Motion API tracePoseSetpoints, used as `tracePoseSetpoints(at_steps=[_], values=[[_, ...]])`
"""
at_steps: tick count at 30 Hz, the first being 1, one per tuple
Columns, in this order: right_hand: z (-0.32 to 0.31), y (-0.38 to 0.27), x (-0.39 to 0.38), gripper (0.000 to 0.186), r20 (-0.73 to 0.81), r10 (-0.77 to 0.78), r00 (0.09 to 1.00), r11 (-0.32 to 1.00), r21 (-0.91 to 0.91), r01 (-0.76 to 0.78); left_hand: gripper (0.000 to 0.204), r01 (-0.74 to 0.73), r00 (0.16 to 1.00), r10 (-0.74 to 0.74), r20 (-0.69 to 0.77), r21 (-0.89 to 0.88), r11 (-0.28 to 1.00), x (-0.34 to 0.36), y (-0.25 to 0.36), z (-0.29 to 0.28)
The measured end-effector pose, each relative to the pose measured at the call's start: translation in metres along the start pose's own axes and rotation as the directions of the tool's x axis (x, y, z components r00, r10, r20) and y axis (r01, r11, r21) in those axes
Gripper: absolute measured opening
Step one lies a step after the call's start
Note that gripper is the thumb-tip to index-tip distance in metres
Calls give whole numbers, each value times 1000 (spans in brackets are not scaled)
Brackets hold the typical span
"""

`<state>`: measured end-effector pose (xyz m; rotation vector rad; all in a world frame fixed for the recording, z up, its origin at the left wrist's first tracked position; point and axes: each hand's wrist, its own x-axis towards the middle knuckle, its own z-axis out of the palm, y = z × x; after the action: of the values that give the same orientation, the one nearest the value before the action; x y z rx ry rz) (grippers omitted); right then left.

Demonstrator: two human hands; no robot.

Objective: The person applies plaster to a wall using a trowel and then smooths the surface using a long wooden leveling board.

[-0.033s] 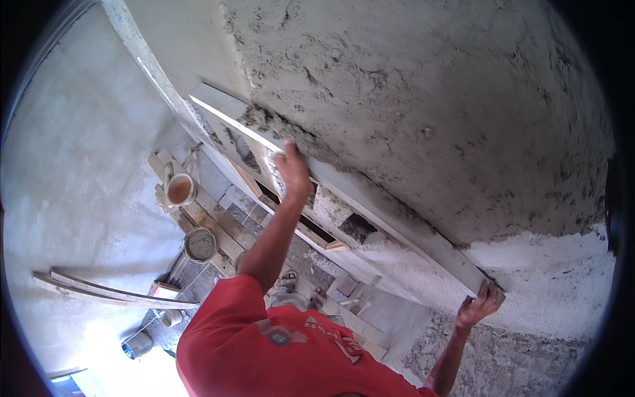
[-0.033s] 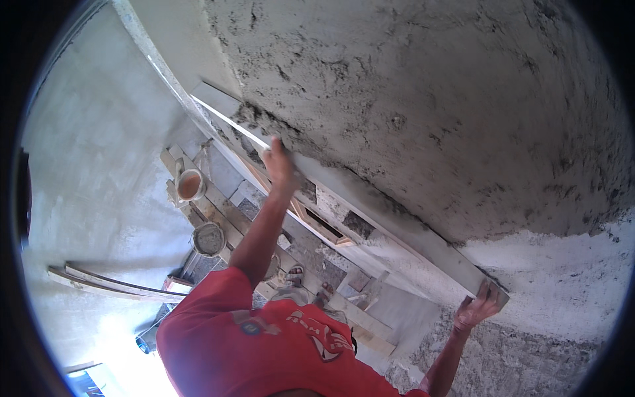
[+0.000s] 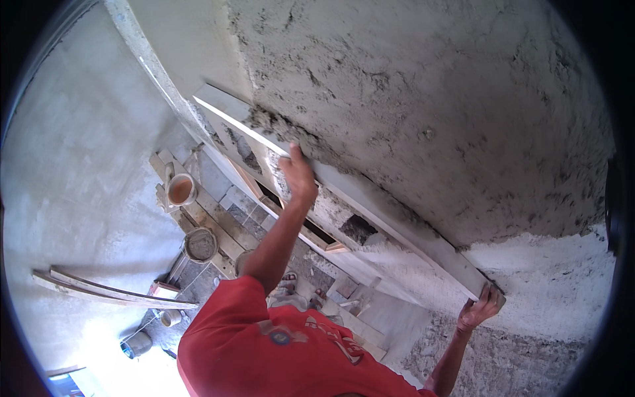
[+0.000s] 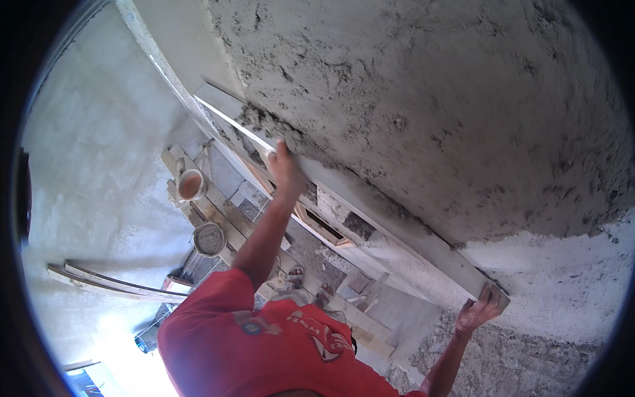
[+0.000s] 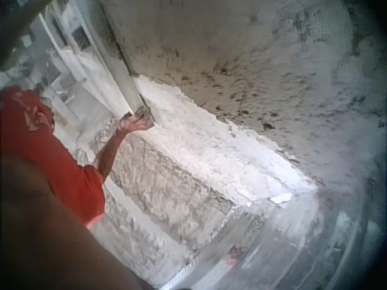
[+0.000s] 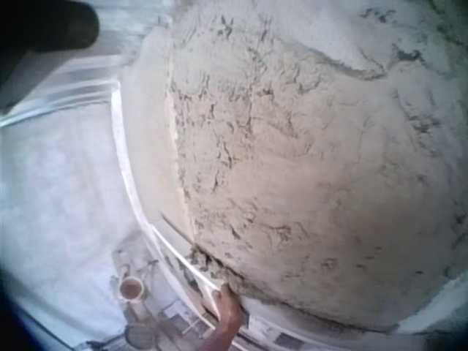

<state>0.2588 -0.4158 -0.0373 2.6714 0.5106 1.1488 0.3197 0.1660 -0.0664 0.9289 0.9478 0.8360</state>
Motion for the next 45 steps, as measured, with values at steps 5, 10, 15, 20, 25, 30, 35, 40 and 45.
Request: tracePoseSetpoints(at_steps=[5,10,15,20,25,30,35,40,45], values=[[-2,-3,6,45,-76,-2,997,999,31,4,42,-103,995,101,-21,-144,984,-12,-2,7],[-9,-11,22,43,-124,68,990,998,22,-65,41,-169,985,174,19,-145,975,3,16,11],[-40,-73,94,39,-271,12,963,987,156,31,46,-339,921,360,147,-152,928,27,128,5],[-43,-76,93,37,-267,75,961,995,88,-54,45,-251,962,268,58,-203,946,33,152,25],[-48,-69,94,38,-250,42,967,995,102,-16,45,-259,964,267,-19,-320,911,21,158,36],[-56,-49,90,44,-207,46,977,994,106,-24,45,-285,955,296,0,-267,921,13,147,30],[-66,-10,82,57,-210,83,974,997,15,-82,43,-228,965,256,61,-293,928,-37,151,43],[-75,19,84,64,-216,16,976,995,95,4,44,-253,959,278,56,-273,928,-46,141,51],[-88,59,76,67,-230,10,973,1000,-1,-10,41,-256,959,277,54,-250,934,-125,169,58]])
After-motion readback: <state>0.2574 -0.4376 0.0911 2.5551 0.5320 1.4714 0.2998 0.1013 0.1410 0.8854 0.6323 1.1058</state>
